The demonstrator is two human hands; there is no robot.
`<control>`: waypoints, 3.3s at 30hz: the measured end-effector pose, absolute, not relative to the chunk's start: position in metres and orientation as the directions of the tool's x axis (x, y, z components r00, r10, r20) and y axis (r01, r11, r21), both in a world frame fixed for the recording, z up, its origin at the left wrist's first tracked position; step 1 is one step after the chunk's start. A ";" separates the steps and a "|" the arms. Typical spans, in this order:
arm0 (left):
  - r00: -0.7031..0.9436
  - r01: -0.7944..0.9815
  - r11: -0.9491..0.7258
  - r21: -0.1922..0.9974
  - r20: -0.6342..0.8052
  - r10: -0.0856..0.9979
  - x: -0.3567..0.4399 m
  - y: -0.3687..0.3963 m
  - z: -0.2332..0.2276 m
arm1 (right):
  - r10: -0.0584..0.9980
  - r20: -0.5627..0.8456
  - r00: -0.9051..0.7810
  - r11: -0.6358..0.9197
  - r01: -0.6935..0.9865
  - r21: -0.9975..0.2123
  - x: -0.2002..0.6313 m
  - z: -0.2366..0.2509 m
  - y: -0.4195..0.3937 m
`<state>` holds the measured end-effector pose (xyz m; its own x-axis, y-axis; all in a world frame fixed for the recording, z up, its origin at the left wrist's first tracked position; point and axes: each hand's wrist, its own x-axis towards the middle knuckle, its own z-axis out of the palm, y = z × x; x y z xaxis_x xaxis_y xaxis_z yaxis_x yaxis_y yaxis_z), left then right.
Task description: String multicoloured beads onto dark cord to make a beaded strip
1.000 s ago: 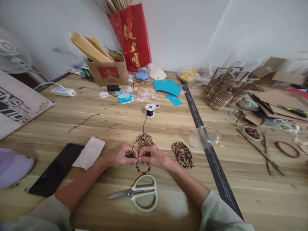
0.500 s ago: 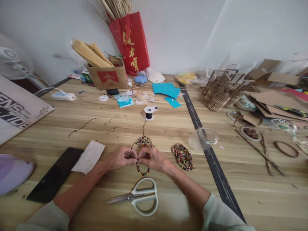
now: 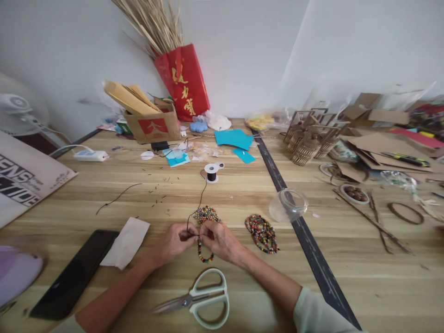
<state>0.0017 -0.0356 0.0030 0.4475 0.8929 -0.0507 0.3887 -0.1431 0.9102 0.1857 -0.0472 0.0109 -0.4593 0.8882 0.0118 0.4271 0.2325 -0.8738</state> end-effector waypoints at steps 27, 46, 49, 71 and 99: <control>0.444 0.500 -0.495 0.711 0.281 0.851 0.003 -0.039 -0.004 | 0.902 -0.061 -0.427 -0.002 0.139 -0.990 0.187 -0.012 -0.035; 0.407 0.524 -0.425 0.738 0.221 0.886 0.001 -0.038 -0.012 | 0.907 0.090 -0.410 0.237 0.322 -0.917 0.186 0.000 -0.040; 0.409 0.528 -0.430 0.732 0.225 0.884 0.001 -0.038 -0.011 | 0.901 0.123 -0.415 0.284 0.352 -0.892 0.186 0.000 -0.040; 0.395 0.382 -0.335 0.861 0.175 0.902 0.001 -0.034 -0.008 | 0.851 0.218 -0.478 0.413 0.352 -0.840 0.185 0.002 -0.046; 0.461 0.129 -0.078 0.989 0.010 0.887 -0.008 -0.024 -0.003 | 0.862 0.138 -0.487 0.357 0.393 -0.847 0.189 0.006 -0.042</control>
<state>-0.0083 -0.0244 -0.0033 0.4609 0.8874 0.0102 0.1289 -0.0784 0.9886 0.1887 -0.0425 0.0059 -0.4871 0.8625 0.1376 0.3931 0.3572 -0.8473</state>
